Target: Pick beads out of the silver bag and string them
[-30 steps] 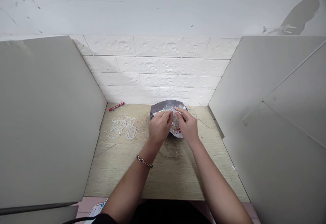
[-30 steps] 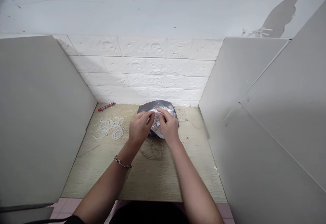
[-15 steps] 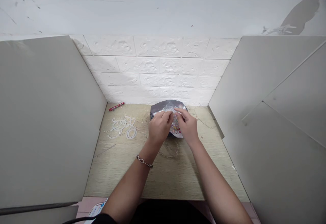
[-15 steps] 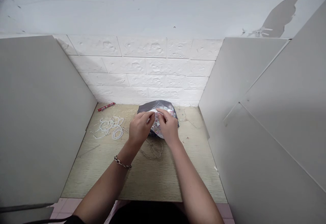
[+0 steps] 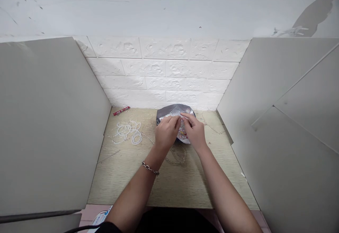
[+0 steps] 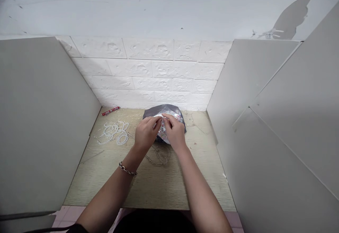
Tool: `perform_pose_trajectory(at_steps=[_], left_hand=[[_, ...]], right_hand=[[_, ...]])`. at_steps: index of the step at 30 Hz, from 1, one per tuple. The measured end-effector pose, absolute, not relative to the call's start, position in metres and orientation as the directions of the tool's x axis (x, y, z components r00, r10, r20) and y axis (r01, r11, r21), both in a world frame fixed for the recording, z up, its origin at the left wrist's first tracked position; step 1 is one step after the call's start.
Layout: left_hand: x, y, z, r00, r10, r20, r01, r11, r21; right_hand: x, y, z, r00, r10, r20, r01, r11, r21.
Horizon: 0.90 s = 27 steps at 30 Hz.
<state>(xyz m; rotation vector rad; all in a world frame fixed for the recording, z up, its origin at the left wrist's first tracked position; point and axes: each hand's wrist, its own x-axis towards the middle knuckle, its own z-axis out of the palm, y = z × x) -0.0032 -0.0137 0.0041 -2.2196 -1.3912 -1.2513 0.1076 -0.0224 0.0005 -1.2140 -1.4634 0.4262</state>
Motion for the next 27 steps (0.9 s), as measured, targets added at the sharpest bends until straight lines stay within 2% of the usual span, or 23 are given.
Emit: perform_pose_trajectory(at_steps=[9, 15, 27], left_hand=[[-0.0023, -0.0152, 0.0079, 0.163, 0.721, 0.674, 0.712, -0.559, 0.426], [-0.0022, -0.0146, 0.0113, 0.107, 0.763, 0.637, 0.644, -0.542, 0.54], [-0.0016, -0.0149, 0.0126, 0.102, 0.751, 0.652, 0.624, -0.559, 0.547]], right_hand=[[0.1083, -0.0219, 0.001, 0.127, 0.834, 0.536, 0.462, 0.429, -0.776], [0.1076, -0.0213, 0.0005, 0.163, 0.843, 0.512, 0.405, 0.416, -0.814], [0.1076, -0.0203, 0.0008, 0.19, 0.854, 0.485, 0.352, 0.402, -0.845]])
